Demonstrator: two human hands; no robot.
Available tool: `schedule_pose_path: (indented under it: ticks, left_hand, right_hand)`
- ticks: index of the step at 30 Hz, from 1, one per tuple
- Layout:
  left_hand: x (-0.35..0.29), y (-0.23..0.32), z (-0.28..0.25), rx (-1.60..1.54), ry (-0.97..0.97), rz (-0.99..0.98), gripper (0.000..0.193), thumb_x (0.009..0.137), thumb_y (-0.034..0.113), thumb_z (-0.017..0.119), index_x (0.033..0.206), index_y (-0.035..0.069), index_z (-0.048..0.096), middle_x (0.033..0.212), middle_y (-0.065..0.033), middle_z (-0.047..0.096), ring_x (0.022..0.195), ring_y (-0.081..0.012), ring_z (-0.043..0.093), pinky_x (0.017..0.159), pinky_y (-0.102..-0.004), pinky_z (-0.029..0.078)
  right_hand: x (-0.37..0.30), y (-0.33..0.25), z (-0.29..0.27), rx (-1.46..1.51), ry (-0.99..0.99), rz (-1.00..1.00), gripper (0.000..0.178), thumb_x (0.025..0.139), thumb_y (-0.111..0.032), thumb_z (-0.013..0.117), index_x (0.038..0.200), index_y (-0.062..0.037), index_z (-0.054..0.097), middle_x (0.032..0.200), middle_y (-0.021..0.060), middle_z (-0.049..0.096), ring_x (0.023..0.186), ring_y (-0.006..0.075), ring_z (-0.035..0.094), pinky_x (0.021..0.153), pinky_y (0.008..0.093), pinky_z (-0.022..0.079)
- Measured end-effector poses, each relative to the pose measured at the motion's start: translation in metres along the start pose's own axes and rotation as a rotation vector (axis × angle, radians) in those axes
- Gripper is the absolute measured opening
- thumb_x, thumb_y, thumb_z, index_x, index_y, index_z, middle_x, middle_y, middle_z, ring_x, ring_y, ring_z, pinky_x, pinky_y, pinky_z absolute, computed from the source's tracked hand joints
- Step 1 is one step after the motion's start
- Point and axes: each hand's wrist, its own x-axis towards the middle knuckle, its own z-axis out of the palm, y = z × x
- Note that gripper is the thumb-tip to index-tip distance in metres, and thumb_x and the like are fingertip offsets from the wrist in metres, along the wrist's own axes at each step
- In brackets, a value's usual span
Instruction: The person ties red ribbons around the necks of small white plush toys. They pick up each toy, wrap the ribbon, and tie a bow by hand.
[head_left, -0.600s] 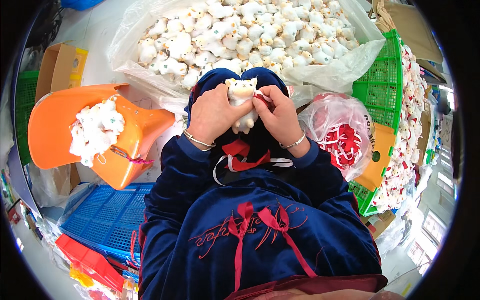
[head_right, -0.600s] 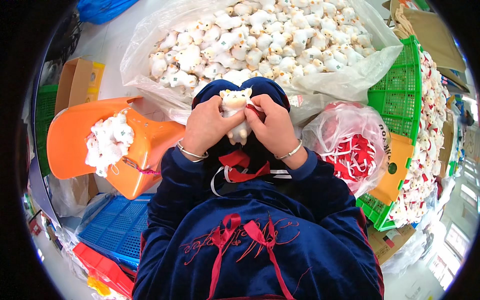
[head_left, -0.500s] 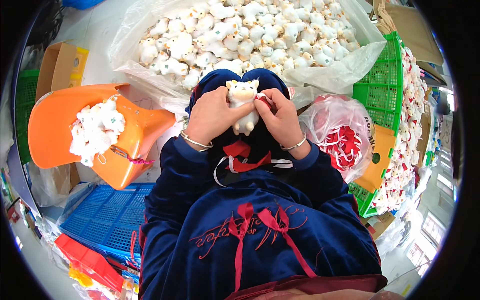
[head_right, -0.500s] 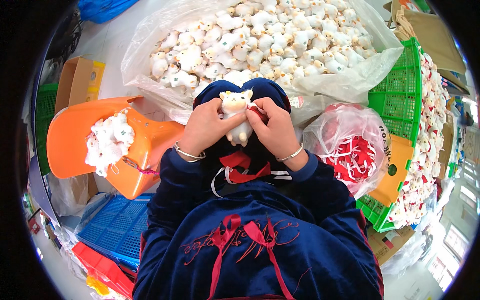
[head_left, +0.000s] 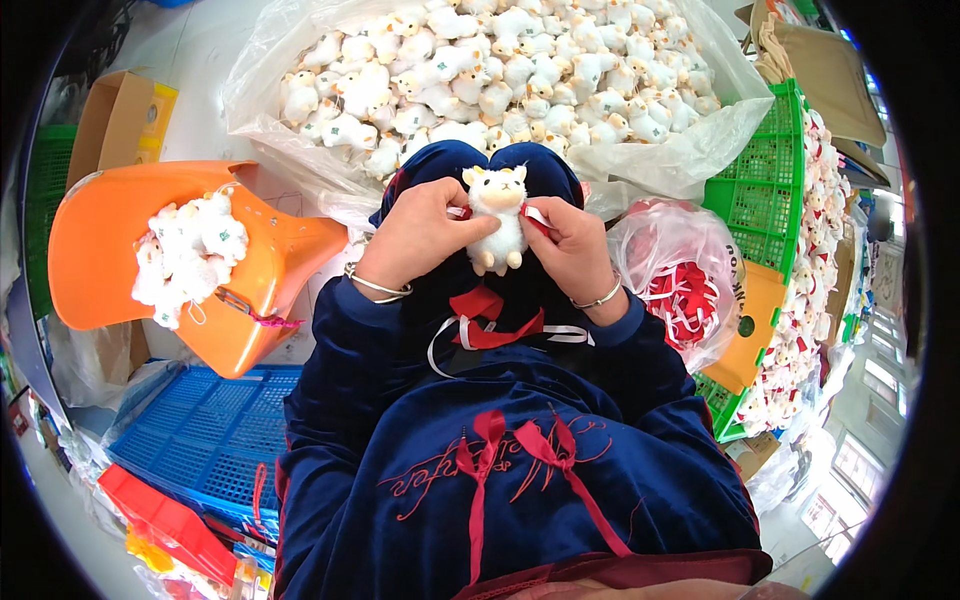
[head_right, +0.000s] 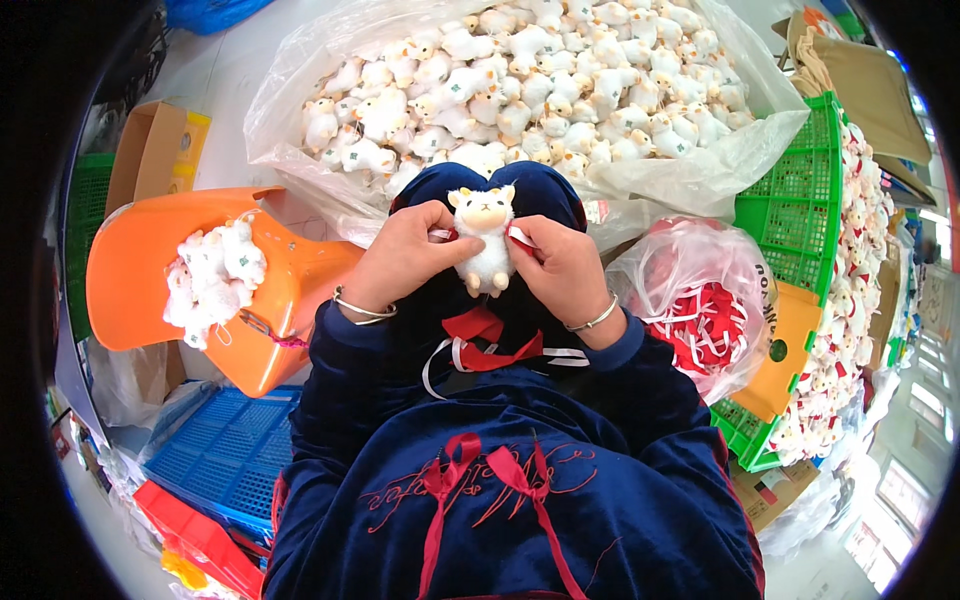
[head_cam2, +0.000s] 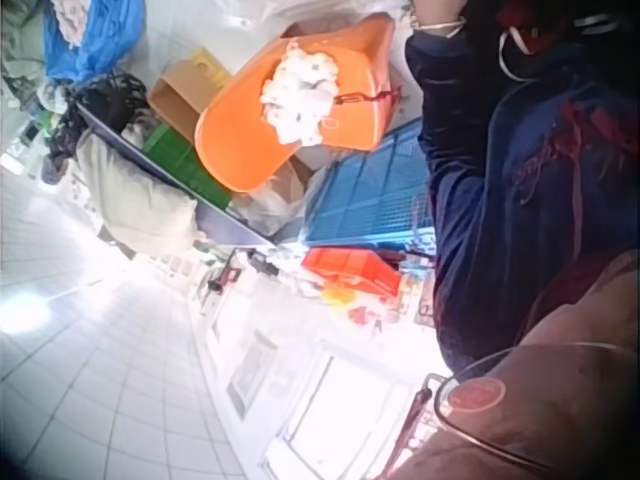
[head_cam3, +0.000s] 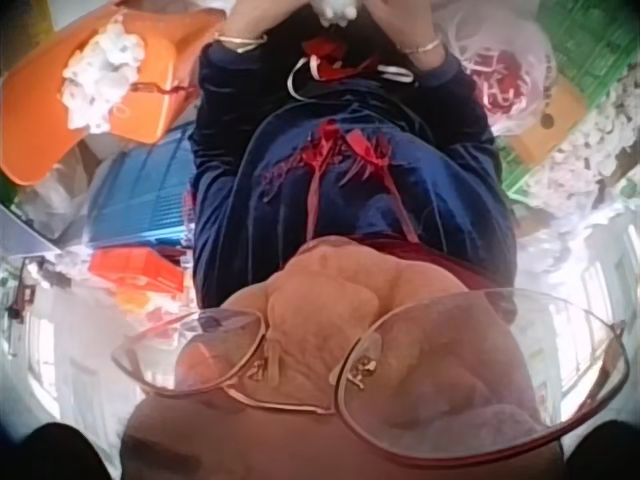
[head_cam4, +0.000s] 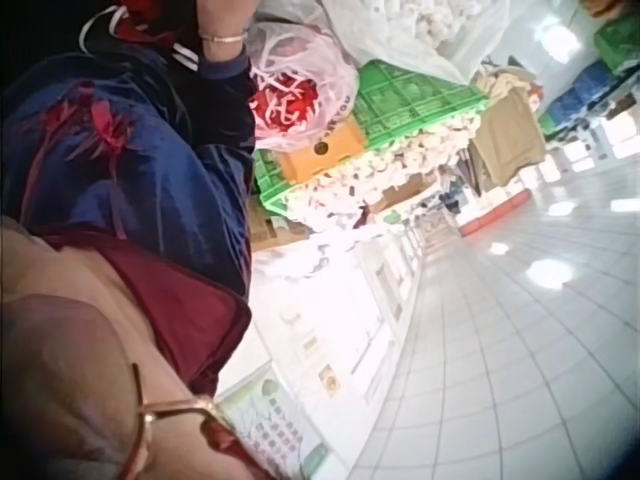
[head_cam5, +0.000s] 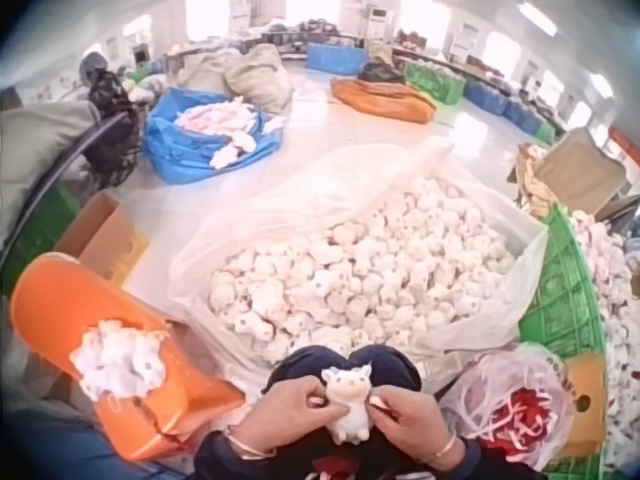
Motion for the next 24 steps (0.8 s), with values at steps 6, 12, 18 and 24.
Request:
schedule_pose_path:
  ticks: [6, 12, 18, 24]
  left_hand:
    - [0.003, -0.005, 0.006, 0.038, 0.051, 0.106, 0.036, 0.083, 0.030, 0.082, 0.085, -0.002, 0.065, 0.075, -0.0102, 0.067, 0.069, -0.0147, 0.063, 0.065, -0.0311, 0.051]
    - [0.002, -0.007, 0.011, 0.157, 0.146, 0.119, 0.032, 0.083, 0.027, 0.080, 0.083, 0.000, 0.065, 0.072, -0.0142, 0.066, 0.066, -0.0226, 0.065, 0.062, -0.0336, 0.051]
    - [0.002, 0.003, 0.012, 0.268, 0.120, 0.119, 0.028, 0.086, 0.026, 0.077, 0.086, 0.000, 0.067, 0.074, -0.0165, 0.067, 0.069, -0.0289, 0.068, 0.063, -0.0377, 0.052]
    - [0.002, 0.001, 0.013, 0.274, 0.121, 0.107, 0.026, 0.087, 0.026, 0.075, 0.092, 0.001, 0.070, 0.081, -0.0164, 0.071, 0.077, -0.0301, 0.071, 0.068, -0.0377, 0.053]
  right_hand:
    - [0.006, -0.004, -0.003, 0.018, -0.044, 0.071, 0.011, 0.090, -0.010, 0.073, 0.096, -0.0022, 0.069, 0.079, 0.0132, 0.068, 0.065, 0.0238, 0.068, 0.060, 0.0320, 0.051]
    - [0.014, -0.006, -0.009, -0.174, -0.105, -0.192, 0.008, 0.085, -0.008, 0.074, 0.090, -0.0046, 0.069, 0.083, 0.0101, 0.060, 0.073, 0.0292, 0.065, 0.063, 0.0364, 0.051]
    - [0.032, -0.017, -0.019, -0.130, -0.328, -0.367, 0.010, 0.083, -0.004, 0.072, 0.092, -0.0040, 0.067, 0.104, 0.0110, 0.061, 0.085, 0.0285, 0.065, 0.070, 0.0351, 0.053]
    - [0.040, -0.061, -0.035, 0.484, 0.050, -0.341, 0.012, 0.094, -0.003, 0.063, 0.106, -0.0040, 0.065, 0.138, 0.0212, 0.055, 0.088, 0.0187, 0.066, 0.074, 0.0274, 0.055]
